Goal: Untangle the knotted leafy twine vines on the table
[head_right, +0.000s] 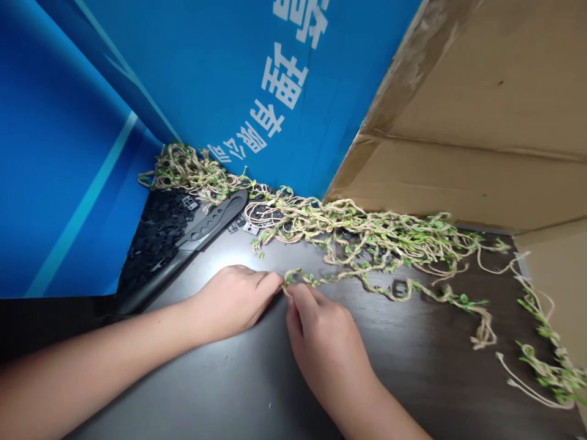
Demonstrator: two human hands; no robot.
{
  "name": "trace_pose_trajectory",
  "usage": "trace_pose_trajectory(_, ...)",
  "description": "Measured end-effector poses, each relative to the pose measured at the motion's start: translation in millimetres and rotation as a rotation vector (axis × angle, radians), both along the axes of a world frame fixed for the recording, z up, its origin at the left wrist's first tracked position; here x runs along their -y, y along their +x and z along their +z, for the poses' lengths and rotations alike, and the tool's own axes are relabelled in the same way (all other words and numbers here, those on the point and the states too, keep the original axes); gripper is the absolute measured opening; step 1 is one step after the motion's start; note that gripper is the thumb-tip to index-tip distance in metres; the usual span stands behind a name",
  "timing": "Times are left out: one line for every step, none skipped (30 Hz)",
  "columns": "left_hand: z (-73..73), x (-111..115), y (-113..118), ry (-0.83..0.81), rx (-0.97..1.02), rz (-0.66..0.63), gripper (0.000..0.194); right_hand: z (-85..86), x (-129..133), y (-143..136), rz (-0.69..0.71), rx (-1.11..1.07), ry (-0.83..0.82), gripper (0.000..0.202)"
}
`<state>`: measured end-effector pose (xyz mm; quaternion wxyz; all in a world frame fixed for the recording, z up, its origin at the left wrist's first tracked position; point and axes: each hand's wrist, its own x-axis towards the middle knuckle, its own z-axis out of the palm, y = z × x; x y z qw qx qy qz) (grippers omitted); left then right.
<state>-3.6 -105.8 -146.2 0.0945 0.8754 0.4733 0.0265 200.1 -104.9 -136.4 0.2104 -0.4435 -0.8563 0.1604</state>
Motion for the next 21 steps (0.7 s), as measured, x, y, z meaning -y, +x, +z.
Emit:
trace_pose_trajectory(0.3, 0.1, 0.0, -0.007, 0.004, -0.001, 0.005, -1.0, 0.6, -0.5, -0.003, -0.004, 0.001, 0.015)
trace_pose_trajectory(0.6, 0.1, 0.0, -0.015, 0.006, 0.0, 0.005, -2.7, 0.7, -0.9, -0.003, -0.014, 0.004, 0.017)
trace_pose_trajectory(0.8, 0.1, 0.1, -0.017, 0.007, 0.001, 0.004, -4.6, 0.4, -0.9, -0.002, -0.029, 0.007, 0.019)
trace_pose_trajectory(0.9, 0.2, 0.2, -0.014, 0.007, 0.0, 0.003, -6.6, -0.1, -0.7, 0.002, -0.048, 0.01, 0.021)
trace_pose_trajectory(0.7, 0.2, 0.3, -0.006, 0.007, -0.002, 0.002, -8.6, -0.9, -0.3, 0.011, -0.068, 0.011, 0.023)
trace_pose_trajectory(0.4, 0.3, 0.5, 0.004, 0.007, -0.005, 0.002, -10.2, -1.6, 0.3, 0.02, -0.085, 0.01, 0.025)
trace_pose_trajectory(-0.1, 0.3, 0.6, 0.015, 0.007, -0.007, 0.002, -11.4, -2.2, 1.0, 0.028, -0.098, 0.005, 0.026)
trace_pose_trajectory(-0.5, 0.4, 0.7, 0.024, 0.007, -0.01, 0.003, -12.2, -2.7, 1.7, 0.034, -0.107, -0.003, 0.027)
trace_pose_trajectory(-1.0, 0.4, 0.7, 0.029, 0.007, -0.014, 0.004, -12.5, -3.0, 2.3, 0.035, -0.112, -0.011, 0.027)
trace_pose_trajectory(-1.3, 0.4, 0.7, 0.032, 0.008, -0.016, 0.005, -12.5, -2.9, 2.8, 0.033, -0.11, -0.02, 0.028)
trace_pose_trajectory(-1.6, 0.4, 0.6, 0.035, 0.009, -0.018, 0.005, -12.3, -2.6, 3.2, 0.029, -0.104, -0.027, 0.029)
trace_pose_trajectory(-1.7, 0.4, 0.5, 0.039, 0.011, -0.018, 0.005, -11.8, -2.2, 3.4, 0.024, -0.096, -0.031, 0.03)
trace_pose_trajectory(-1.8, 0.4, 0.3, 0.043, 0.015, -0.016, 0.005, -11.4, -1.6, 3.3, 0.022, -0.087, -0.033, 0.029)
trace_pose_trajectory(-1.9, 0.4, 0.1, 0.048, 0.02, -0.012, 0.005, -11.0, -1.0, 3.1, 0.021, -0.079, -0.029, 0.027)
trace_pose_trajectory(-2.1, 0.4, -0.1, 0.055, 0.026, -0.01, 0.005, -10.8, -0.4, 2.8, 0.021, -0.069, -0.023, 0.022)
trace_pose_trajectory(-2.3, 0.5, -0.3, 0.06, 0.031, -0.009, 0.006, -10.8, -0.1, 2.4, 0.021, -0.063, -0.013, 0.017)
trace_pose_trajectory(-2.6, 0.6, -0.4, 0.064, 0.035, -0.009, 0.006, -11.0, 0.1, 2.0, 0.02, -0.06, -0.002, 0.013)
trace_pose_trajectory(-2.8, 0.6, -0.4, 0.067, 0.038, -0.01, 0.007, -11.3, 0.0, 1.7, 0.017, -0.06, 0.003, 0.011)
trace_pose_trajectory(-3.1, 0.6, -0.4, 0.07, 0.042, -0.012, 0.007, -11.8, -0.4, 1.5, 0.014, -0.064, 0.005, 0.01)
trace_pose_trajectory(-3.3, 0.6, -0.4, 0.072, 0.045, -0.014, 0.006, -12.2, -0.9, 1.4, 0.013, -0.074, 0.003, 0.008)
trace_pose_trajectory(-3.4, 0.5, -0.3, 0.072, 0.047, -0.015, 0.006, -12.5, -1.5, 1.5, 0.015, -0.086, -0.006, 0.008)
